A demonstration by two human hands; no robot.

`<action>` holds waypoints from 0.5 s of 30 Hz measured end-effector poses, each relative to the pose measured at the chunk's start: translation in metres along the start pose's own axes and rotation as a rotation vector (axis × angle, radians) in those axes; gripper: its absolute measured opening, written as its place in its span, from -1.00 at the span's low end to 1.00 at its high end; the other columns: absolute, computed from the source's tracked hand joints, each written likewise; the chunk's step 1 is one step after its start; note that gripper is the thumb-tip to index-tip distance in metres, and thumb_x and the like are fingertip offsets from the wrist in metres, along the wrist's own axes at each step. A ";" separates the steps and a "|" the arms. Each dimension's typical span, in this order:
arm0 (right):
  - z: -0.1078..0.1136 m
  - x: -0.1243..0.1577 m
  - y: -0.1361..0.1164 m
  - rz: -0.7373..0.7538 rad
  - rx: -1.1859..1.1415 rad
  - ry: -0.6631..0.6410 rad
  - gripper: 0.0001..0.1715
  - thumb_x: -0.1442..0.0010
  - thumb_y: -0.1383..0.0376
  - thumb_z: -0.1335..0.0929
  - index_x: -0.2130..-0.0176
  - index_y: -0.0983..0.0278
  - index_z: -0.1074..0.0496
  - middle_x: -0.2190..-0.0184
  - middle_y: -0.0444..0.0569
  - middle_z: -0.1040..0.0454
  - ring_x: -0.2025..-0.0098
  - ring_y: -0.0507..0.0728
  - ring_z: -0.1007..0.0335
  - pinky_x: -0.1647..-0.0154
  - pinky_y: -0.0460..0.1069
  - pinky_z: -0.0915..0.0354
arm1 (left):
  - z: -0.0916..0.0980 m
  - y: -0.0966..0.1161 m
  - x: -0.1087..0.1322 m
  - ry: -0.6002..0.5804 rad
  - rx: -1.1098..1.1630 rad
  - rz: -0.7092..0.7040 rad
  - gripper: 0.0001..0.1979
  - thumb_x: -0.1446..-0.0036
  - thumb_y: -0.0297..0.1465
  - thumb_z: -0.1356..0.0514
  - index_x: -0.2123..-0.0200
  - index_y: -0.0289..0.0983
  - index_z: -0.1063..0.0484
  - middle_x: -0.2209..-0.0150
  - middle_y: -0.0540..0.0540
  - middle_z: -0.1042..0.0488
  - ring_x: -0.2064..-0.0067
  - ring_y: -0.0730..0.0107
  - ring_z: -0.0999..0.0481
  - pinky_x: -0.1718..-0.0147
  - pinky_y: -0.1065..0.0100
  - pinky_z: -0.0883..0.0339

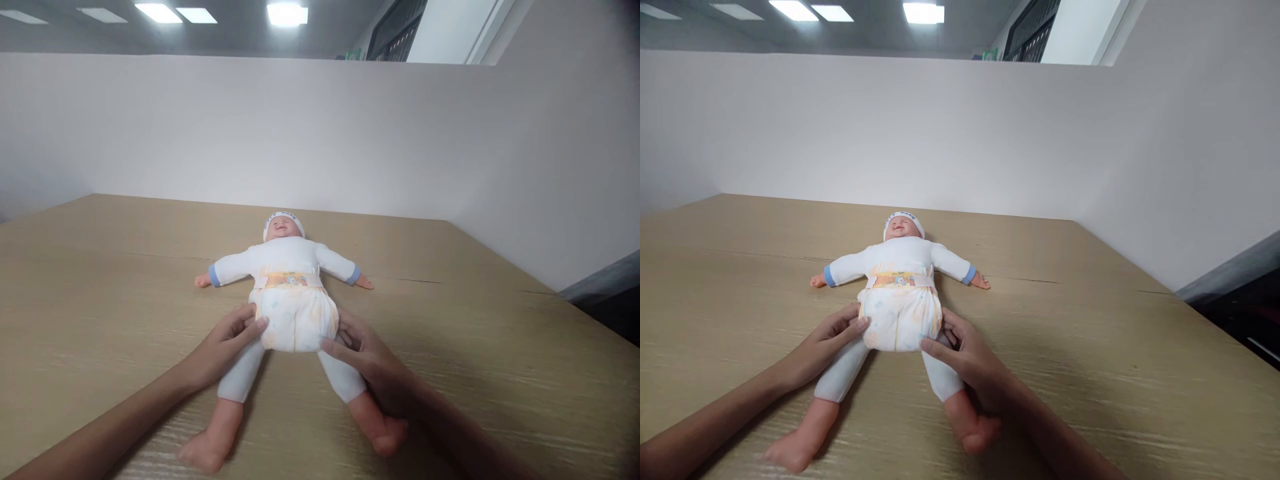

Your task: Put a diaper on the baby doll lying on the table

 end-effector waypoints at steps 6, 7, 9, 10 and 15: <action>0.015 -0.002 0.015 -0.049 -0.027 0.069 -0.41 -0.42 -0.14 -0.46 -0.25 0.10 -0.59 -0.25 0.03 -0.62 -0.26 0.37 -0.54 -0.37 0.26 -0.38 | -0.005 -0.004 0.000 0.025 0.200 0.078 -0.56 -0.37 0.05 -0.30 0.20 -0.23 -0.54 0.27 -0.06 -0.55 0.18 0.20 -0.51 0.18 0.30 -0.34; 0.015 -0.003 0.015 -0.050 -0.035 0.076 -0.40 -0.41 -0.15 -0.46 -0.25 0.10 -0.59 -0.25 0.03 -0.62 -0.27 0.38 -0.53 -0.37 0.26 -0.37 | -0.005 -0.004 -0.001 0.027 0.221 0.077 -0.57 -0.36 0.05 -0.32 0.20 -0.24 -0.55 0.27 -0.06 -0.56 0.19 0.21 -0.51 0.19 0.30 -0.34; 0.013 -0.004 0.015 -0.057 -0.047 0.081 -0.40 -0.40 -0.15 -0.47 -0.24 0.10 -0.59 -0.25 0.02 -0.62 -0.29 0.38 -0.51 -0.39 0.26 -0.35 | -0.005 -0.007 -0.002 0.031 0.265 0.086 -0.57 -0.34 0.04 -0.34 0.18 -0.25 -0.57 0.25 -0.09 -0.58 0.20 0.21 -0.51 0.19 0.31 -0.34; 0.013 -0.004 0.015 -0.062 -0.055 0.086 -0.41 -0.41 -0.14 -0.47 -0.24 0.10 -0.59 -0.26 0.01 -0.61 -0.30 0.37 -0.50 -0.40 0.25 -0.34 | -0.004 -0.010 -0.003 0.037 0.288 0.099 -0.57 -0.33 0.03 -0.35 0.17 -0.25 -0.57 0.24 -0.09 -0.59 0.20 0.22 -0.51 0.20 0.31 -0.34; 0.011 -0.002 0.017 -0.105 -0.144 0.096 -0.41 -0.38 -0.10 -0.51 -0.25 0.10 -0.58 -0.25 0.01 -0.62 -0.27 0.34 -0.53 -0.36 0.20 -0.39 | 0.010 -0.023 -0.003 0.127 0.338 0.136 -0.53 -0.33 0.03 -0.36 0.34 -0.27 -0.48 0.36 0.00 -0.46 0.35 0.41 -0.34 0.34 0.42 -0.19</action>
Point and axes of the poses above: each hand's wrist, its own x-axis away from the middle knuckle, its own z-axis out of the back of the hand, y = z × x, the point moved 10 cm from there along -x, towards the middle knuckle
